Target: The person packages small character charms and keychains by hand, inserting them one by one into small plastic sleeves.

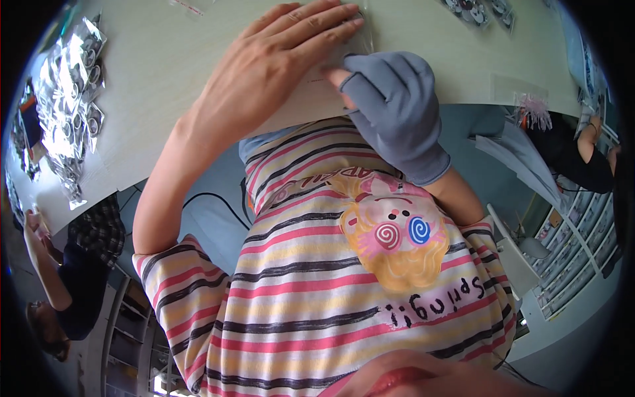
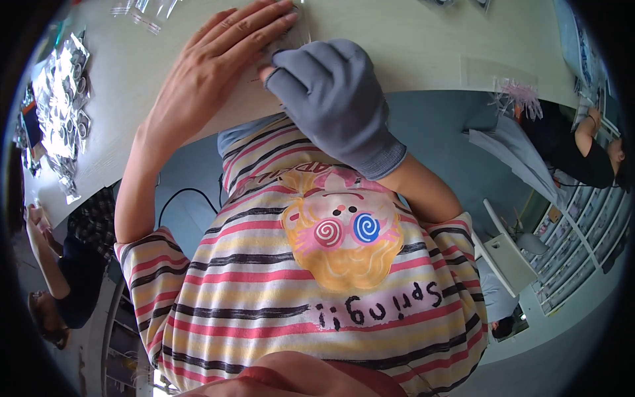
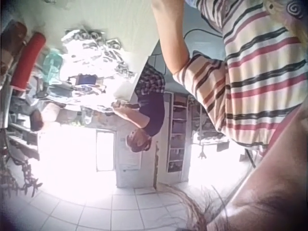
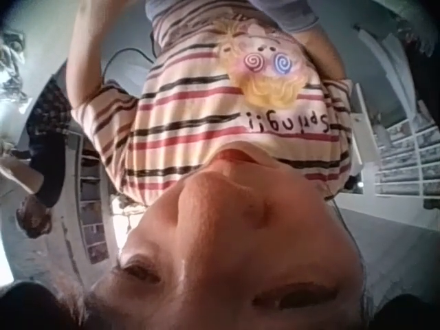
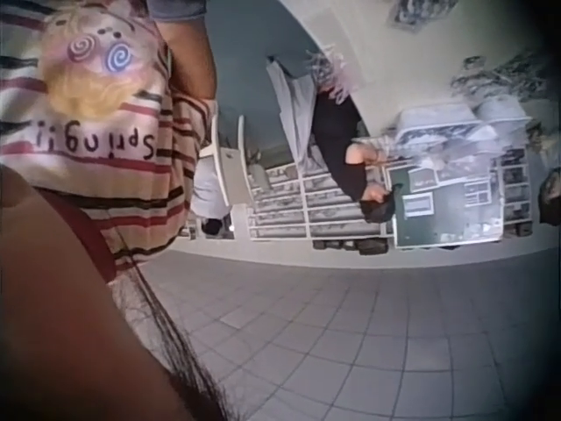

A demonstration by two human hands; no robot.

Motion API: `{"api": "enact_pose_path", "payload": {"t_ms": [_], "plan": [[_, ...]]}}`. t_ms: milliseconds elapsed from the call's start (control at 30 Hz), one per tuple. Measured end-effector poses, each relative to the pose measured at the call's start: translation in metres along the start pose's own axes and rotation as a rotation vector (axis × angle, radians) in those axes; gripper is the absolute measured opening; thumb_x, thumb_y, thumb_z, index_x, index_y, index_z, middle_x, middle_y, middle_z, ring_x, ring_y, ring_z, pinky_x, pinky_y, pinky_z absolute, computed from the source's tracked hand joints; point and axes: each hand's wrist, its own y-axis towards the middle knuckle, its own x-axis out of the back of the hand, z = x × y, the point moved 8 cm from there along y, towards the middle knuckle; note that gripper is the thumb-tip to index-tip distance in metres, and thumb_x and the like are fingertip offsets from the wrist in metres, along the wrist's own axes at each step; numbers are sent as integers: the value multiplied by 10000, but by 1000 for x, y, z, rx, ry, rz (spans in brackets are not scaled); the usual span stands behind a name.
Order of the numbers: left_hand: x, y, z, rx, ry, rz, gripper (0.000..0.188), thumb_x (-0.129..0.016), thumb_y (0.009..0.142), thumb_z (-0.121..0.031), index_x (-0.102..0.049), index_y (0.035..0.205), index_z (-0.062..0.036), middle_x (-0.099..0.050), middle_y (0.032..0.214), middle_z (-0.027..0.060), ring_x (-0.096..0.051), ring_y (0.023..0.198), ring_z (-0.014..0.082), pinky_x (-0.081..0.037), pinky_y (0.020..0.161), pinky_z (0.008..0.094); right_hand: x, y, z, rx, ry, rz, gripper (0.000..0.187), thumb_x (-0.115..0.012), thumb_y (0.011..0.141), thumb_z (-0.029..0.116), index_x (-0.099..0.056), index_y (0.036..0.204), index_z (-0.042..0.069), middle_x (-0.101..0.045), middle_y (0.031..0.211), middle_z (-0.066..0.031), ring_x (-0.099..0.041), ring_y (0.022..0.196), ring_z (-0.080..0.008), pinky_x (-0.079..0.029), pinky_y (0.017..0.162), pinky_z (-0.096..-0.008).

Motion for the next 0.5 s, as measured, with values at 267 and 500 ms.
{"api": "enact_pose_path", "payload": {"t_ms": [267, 500], "plan": [[-9, 7, -6, 27, 57, 73, 575, -416, 1047, -301, -324, 1567, -72, -353, 1609, 121, -307, 1503, 270, -185, 1236, 485, -5, 4, -3, -209, 113, 4, 174, -751, 835, 219, -647, 952, 143, -586, 852, -25, -585, 840, -241, -427, 811, -393], [-9, 6, -12, -46, 240, -161, 546, -519, 950, -128, -473, 1494, -139, -473, 1535, 56, -400, 1454, 230, -263, 1210, 445, -6, 5, -14, -184, 219, 8, 200, -746, 805, 230, -618, 918, 126, -575, 858, -24, -581, 832, -237, -430, 770, -398]]}}
